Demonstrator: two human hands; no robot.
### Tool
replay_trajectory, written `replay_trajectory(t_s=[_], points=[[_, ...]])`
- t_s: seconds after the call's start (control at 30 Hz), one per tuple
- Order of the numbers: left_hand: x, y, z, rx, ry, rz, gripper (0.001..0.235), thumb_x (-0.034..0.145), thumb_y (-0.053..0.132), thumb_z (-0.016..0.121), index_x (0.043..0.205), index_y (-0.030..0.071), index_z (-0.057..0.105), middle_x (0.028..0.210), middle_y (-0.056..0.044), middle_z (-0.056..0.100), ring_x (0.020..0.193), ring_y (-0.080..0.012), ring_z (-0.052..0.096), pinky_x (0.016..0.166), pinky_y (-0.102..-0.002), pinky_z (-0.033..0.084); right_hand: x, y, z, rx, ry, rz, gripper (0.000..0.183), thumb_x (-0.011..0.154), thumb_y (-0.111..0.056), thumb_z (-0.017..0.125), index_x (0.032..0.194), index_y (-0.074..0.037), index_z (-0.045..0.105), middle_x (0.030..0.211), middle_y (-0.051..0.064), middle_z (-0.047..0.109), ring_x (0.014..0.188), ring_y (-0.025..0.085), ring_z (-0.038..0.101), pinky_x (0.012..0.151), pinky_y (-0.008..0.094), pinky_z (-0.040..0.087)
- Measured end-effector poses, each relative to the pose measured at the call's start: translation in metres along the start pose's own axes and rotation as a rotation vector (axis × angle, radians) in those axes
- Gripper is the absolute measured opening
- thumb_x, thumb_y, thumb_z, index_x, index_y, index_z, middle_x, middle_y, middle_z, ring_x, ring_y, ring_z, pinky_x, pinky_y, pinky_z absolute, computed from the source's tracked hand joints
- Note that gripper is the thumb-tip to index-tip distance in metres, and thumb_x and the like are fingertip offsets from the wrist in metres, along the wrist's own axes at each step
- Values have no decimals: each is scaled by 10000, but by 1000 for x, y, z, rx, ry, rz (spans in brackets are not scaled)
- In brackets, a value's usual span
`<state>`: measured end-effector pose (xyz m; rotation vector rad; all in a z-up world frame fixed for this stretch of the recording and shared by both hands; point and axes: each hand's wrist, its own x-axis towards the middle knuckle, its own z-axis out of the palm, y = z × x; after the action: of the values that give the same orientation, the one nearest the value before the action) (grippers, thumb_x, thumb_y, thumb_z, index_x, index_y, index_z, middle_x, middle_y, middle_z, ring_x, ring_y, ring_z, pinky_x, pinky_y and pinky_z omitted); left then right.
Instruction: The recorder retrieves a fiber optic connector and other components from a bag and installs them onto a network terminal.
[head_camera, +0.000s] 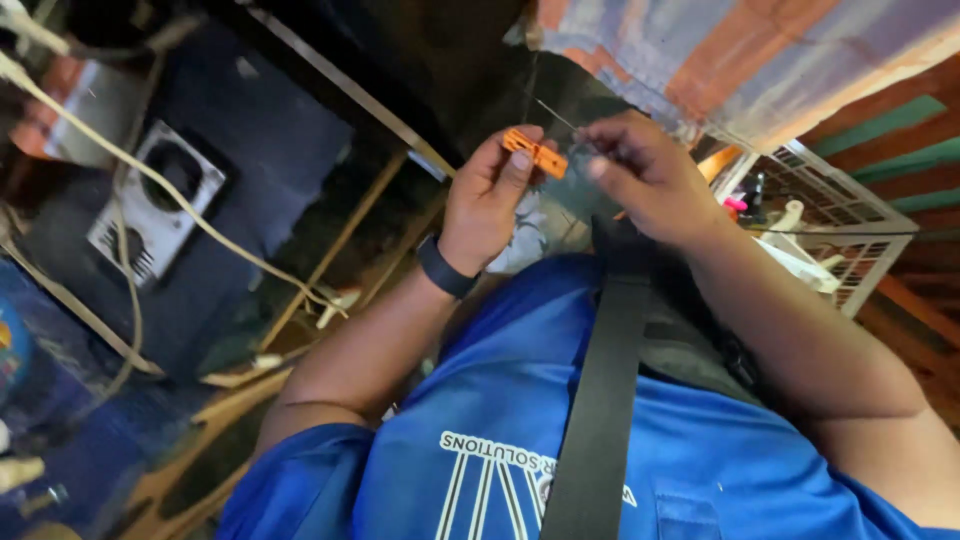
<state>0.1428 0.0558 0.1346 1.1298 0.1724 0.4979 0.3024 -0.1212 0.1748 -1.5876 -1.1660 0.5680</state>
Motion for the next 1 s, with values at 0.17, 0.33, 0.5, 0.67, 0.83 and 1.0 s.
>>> replay_trajectory(t_s=[0.17,0.33,0.5,0.67,0.83,1.0], points=[[9,34,-32,170,-265,79,345,1118,252,576,1365,17,627,1333,-94,642,1257,-196,603,1123,-344,487,19,-17,35,180,78,13,309,1115,-64,577,1422,-61,545,1105,9,545,925,88,530,841,243,469],[17,24,-35,248,-340,233,354,1134,245,600,1396,10,632,1544,-132,526,1484,-253,466,1244,-385,395,29,0,48,277,104,-103,182,1110,-27,607,1257,-56,504,1168,27,558,1066,120,565,936,256,482],[19,15,-36,396,-131,158,365,1086,278,648,1383,67,668,1456,-109,678,1396,-224,637,1220,-370,500,42,-31,46,319,-115,-132,312,991,-50,634,1287,-17,541,1308,21,524,1217,146,563,1067,279,478],[-10,40,-49,505,-207,334,444,1087,278,699,1458,66,577,1514,-136,568,1423,-246,522,1237,-368,437,34,-39,46,188,-75,-29,245,1015,-71,707,1211,8,583,1290,42,560,1187,129,594,1029,260,501],[-90,-2,-137,578,-66,100,351,1042,252,709,1356,106,650,1351,-127,659,1251,-260,658,1096,-372,526,30,-38,36,135,-87,72,242,1003,-105,722,1190,14,624,1271,56,585,1100,93,612,980,235,515],[-182,-100,-196,1084,37,-54,394,880,244,824,1234,92,742,1190,-241,647,1079,-411,624,910,-448,510,32,-38,34,12,-89,122,228,987,-97,730,1165,21,651,1244,64,589,970,78,548,860,211,459]])
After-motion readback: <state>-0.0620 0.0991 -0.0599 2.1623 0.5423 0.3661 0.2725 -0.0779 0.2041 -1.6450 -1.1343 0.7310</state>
